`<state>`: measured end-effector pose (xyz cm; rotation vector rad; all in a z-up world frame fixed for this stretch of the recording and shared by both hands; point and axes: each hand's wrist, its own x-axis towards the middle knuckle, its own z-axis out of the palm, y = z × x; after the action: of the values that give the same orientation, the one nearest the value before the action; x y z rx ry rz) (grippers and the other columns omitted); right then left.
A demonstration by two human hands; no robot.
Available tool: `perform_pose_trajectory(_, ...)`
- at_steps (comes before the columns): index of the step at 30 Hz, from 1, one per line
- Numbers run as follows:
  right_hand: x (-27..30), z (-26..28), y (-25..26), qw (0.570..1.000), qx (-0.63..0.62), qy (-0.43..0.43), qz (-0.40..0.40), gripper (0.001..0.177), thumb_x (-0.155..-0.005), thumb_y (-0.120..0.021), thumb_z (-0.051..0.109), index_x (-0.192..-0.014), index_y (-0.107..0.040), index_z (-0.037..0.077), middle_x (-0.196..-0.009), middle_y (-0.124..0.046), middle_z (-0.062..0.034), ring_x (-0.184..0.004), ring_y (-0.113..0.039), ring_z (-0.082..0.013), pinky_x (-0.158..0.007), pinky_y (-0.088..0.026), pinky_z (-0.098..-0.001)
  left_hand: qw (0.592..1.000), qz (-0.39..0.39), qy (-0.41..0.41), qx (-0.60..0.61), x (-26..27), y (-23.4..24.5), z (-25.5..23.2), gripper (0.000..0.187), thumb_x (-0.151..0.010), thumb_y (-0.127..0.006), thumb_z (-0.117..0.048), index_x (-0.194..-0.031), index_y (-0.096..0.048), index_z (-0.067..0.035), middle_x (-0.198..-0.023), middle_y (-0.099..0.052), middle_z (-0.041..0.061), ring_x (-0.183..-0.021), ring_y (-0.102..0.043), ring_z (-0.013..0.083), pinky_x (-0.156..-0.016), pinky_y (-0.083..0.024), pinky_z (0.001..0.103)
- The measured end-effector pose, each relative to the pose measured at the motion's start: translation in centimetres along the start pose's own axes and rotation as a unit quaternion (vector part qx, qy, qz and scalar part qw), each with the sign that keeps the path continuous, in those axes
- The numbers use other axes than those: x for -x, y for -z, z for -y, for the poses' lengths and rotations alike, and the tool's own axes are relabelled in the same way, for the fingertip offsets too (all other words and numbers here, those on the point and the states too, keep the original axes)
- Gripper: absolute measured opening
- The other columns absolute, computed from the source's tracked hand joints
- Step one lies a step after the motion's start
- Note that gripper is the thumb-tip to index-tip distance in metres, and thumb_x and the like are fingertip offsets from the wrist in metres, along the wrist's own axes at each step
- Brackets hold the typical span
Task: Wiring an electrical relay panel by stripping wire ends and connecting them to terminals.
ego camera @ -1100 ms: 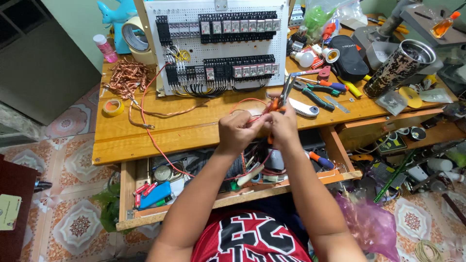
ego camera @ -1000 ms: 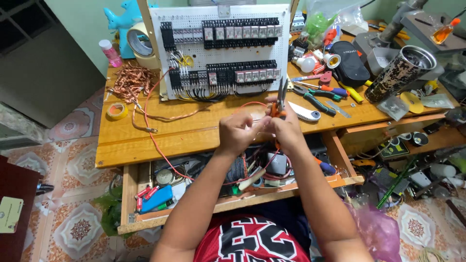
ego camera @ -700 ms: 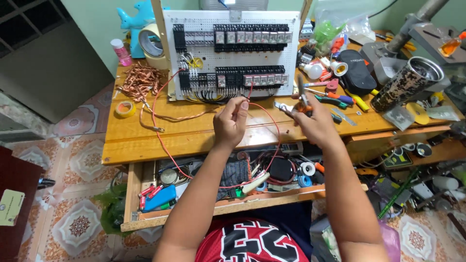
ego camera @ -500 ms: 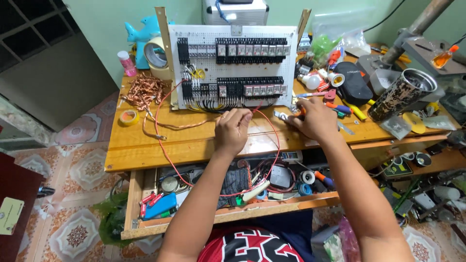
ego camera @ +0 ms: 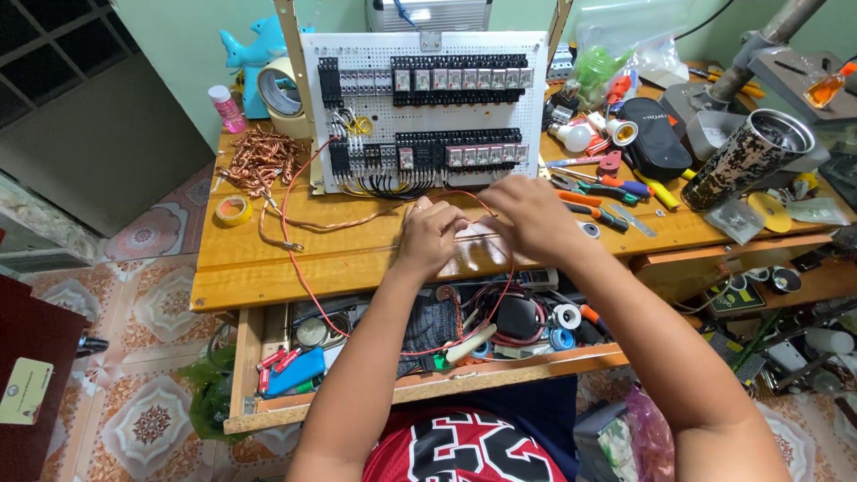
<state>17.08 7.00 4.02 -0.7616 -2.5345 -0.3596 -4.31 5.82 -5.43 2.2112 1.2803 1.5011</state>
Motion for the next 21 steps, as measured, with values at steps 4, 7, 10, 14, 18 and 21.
perform_pose_trajectory(4,0.1,1.5,-3.0,0.978,0.074,-0.010,0.197,0.026,-0.102,-0.052,0.038,-0.106,-0.065,0.016,-0.094,-0.070,-0.0050,-0.096,-0.066,-0.0262,-0.085,-0.046,-0.0397,0.999,0.037,-0.011,0.032,-0.5,1.3,0.4,0.020,-0.099,-0.065,-0.039,-0.083,-0.068,-0.026,-0.072,-0.063,-0.001,-0.078,-0.062,0.0282,-0.078,-0.049,0.037)
perform_pose_trajectory(7,0.4,1.7,-5.2,0.991,0.032,0.003,0.133,0.024,-0.101,-0.047,0.033,-0.094,-0.059,0.014,-0.078,-0.070,-0.0098,-0.080,-0.070,-0.0328,-0.069,-0.047,-0.0439,0.994,0.050,0.024,0.094,-0.9,2.7,-0.6,0.021,-0.098,-0.068,-0.033,-0.080,-0.068,-0.023,-0.067,-0.064,0.004,-0.071,-0.062,0.0329,-0.076,-0.050,0.038)
perform_pose_trajectory(10,-0.4,2.6,-4.5,0.989,-0.030,-0.023,0.140,0.032,-0.105,-0.040,0.036,-0.092,-0.053,0.010,-0.072,-0.068,-0.0166,-0.073,-0.070,-0.0419,-0.064,-0.049,-0.0517,0.987,0.065,0.054,0.135,-1.2,3.3,-0.3,0.020,-0.096,-0.070,-0.026,-0.077,-0.071,-0.021,-0.062,-0.064,0.006,-0.067,-0.061,0.0307,-0.078,-0.051,0.037)
perform_pose_trajectory(14,-0.3,3.0,-4.8,0.983,0.004,-0.054,0.178,0.025,-0.105,-0.036,0.035,-0.099,-0.048,0.015,-0.068,-0.068,-0.0121,-0.066,-0.072,-0.0390,-0.065,-0.051,-0.0490,0.979,0.096,0.096,0.150,-0.9,3.0,0.7,0.018,-0.097,-0.069,-0.023,-0.080,-0.074,-0.018,-0.065,-0.067,0.010,-0.068,-0.063,0.0299,-0.076,-0.052,0.039)
perform_pose_trajectory(18,0.8,3.6,-7.2,0.992,0.050,-0.081,0.085,0.022,-0.101,-0.049,0.034,-0.090,-0.047,0.015,-0.053,-0.059,-0.0119,-0.056,-0.069,-0.0386,-0.052,-0.051,-0.0492,0.971,0.071,0.180,0.142,-0.1,1.0,2.0,0.018,-0.097,-0.070,-0.026,-0.081,-0.077,-0.025,-0.067,-0.068,0.003,-0.070,-0.065,0.0196,-0.075,-0.054,0.034)
perform_pose_trajectory(21,2.4,3.0,-11.4,0.979,-0.021,-0.190,0.068,0.032,-0.100,-0.052,0.046,-0.087,-0.052,0.017,-0.053,-0.059,-0.0136,-0.061,-0.069,-0.0434,-0.053,-0.051,-0.0535,0.973,0.059,0.194,0.111,0.1,0.2,2.6,0.016,-0.095,-0.070,-0.025,-0.081,-0.078,-0.026,-0.068,-0.072,0.002,-0.072,-0.071,0.0237,-0.073,-0.056,0.034)
